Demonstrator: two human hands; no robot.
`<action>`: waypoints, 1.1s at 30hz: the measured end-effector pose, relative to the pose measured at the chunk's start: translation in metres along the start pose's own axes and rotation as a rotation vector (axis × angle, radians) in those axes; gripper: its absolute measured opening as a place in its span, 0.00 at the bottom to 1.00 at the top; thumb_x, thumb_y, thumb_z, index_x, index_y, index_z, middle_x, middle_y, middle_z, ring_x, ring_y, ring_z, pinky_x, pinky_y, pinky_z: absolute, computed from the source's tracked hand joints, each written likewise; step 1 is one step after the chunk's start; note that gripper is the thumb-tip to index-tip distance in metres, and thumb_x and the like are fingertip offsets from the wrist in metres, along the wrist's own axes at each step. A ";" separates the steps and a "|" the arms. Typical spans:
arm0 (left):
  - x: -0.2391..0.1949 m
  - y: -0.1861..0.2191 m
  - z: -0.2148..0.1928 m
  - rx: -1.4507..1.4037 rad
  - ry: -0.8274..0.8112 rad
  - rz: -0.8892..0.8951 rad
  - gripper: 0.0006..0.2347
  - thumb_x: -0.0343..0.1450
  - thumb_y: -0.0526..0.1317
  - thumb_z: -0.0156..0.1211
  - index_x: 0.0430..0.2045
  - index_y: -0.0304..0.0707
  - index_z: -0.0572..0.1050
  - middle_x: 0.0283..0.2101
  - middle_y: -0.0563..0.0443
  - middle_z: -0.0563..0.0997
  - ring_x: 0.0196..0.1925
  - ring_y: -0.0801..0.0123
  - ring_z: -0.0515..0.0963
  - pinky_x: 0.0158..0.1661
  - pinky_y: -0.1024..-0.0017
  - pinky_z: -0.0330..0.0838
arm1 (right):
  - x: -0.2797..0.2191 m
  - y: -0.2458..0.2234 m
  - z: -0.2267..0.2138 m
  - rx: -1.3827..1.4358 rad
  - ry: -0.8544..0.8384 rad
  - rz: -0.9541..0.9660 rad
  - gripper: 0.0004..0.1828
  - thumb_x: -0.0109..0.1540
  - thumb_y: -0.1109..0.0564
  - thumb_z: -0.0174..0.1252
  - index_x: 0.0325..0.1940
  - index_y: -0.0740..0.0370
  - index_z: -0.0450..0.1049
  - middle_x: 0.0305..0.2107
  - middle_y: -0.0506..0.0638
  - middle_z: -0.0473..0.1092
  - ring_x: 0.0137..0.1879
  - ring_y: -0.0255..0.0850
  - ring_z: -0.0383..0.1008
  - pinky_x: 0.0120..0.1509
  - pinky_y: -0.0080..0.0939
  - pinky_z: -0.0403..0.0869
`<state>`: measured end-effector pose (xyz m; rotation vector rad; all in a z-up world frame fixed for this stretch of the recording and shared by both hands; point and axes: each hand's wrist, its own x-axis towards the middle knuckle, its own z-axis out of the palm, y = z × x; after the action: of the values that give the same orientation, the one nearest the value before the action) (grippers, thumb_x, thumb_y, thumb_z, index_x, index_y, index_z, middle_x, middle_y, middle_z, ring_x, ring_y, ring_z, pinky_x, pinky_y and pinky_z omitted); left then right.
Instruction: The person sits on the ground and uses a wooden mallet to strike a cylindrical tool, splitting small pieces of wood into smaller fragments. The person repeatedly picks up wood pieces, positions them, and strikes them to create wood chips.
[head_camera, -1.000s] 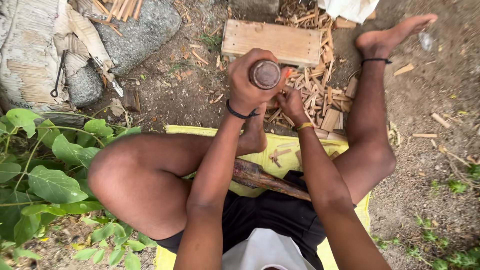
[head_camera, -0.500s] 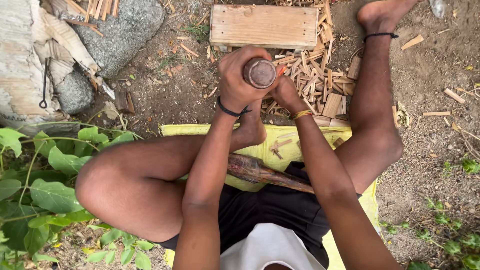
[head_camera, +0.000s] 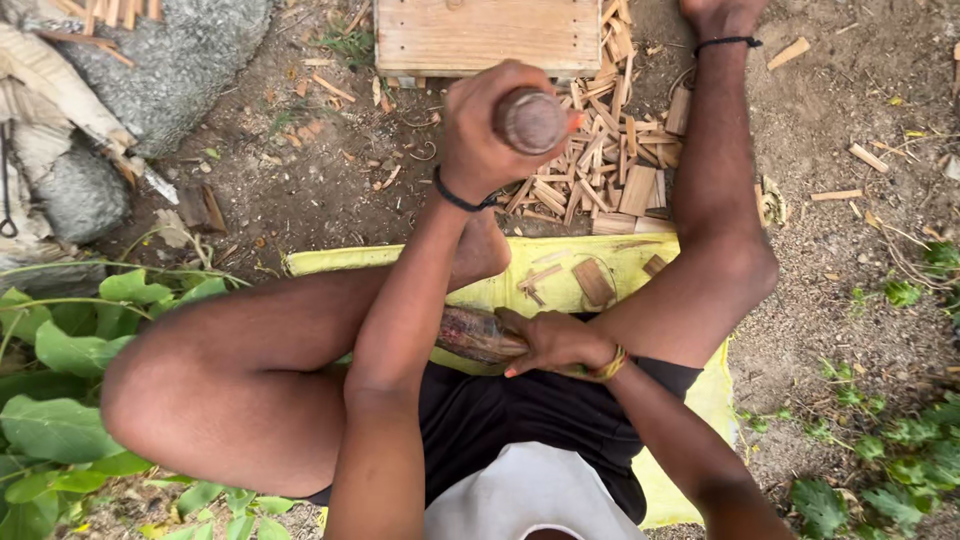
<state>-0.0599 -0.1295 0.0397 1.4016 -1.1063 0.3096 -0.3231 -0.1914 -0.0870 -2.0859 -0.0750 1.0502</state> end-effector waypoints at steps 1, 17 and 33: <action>0.000 -0.003 0.001 -0.003 -0.027 0.009 0.17 0.66 0.44 0.82 0.39 0.42 0.75 0.35 0.52 0.84 0.36 0.67 0.87 0.37 0.71 0.83 | 0.003 -0.004 0.004 -0.035 -0.010 0.000 0.63 0.50 0.30 0.68 0.77 0.66 0.49 0.27 0.66 0.76 0.31 0.52 0.76 0.40 0.51 0.73; -0.018 -0.033 0.014 -0.078 -0.182 -0.120 0.17 0.68 0.46 0.80 0.39 0.41 0.75 0.38 0.49 0.85 0.40 0.66 0.89 0.42 0.69 0.85 | 0.011 -0.018 0.002 0.020 -0.015 -0.020 0.61 0.51 0.45 0.73 0.76 0.71 0.46 0.20 0.60 0.72 0.27 0.50 0.75 0.35 0.49 0.73; 0.008 -0.089 0.000 -0.187 -0.063 -0.396 0.15 0.69 0.45 0.76 0.39 0.35 0.77 0.37 0.47 0.87 0.38 0.66 0.88 0.45 0.68 0.84 | -0.134 -0.063 -0.002 0.238 0.163 0.310 0.54 0.53 0.57 0.68 0.80 0.56 0.48 0.30 0.60 0.77 0.35 0.47 0.79 0.46 0.44 0.76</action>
<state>0.0110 -0.1527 -0.0095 1.4322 -0.8588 -0.1204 -0.3926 -0.1986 0.0439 -1.9936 0.4469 1.0073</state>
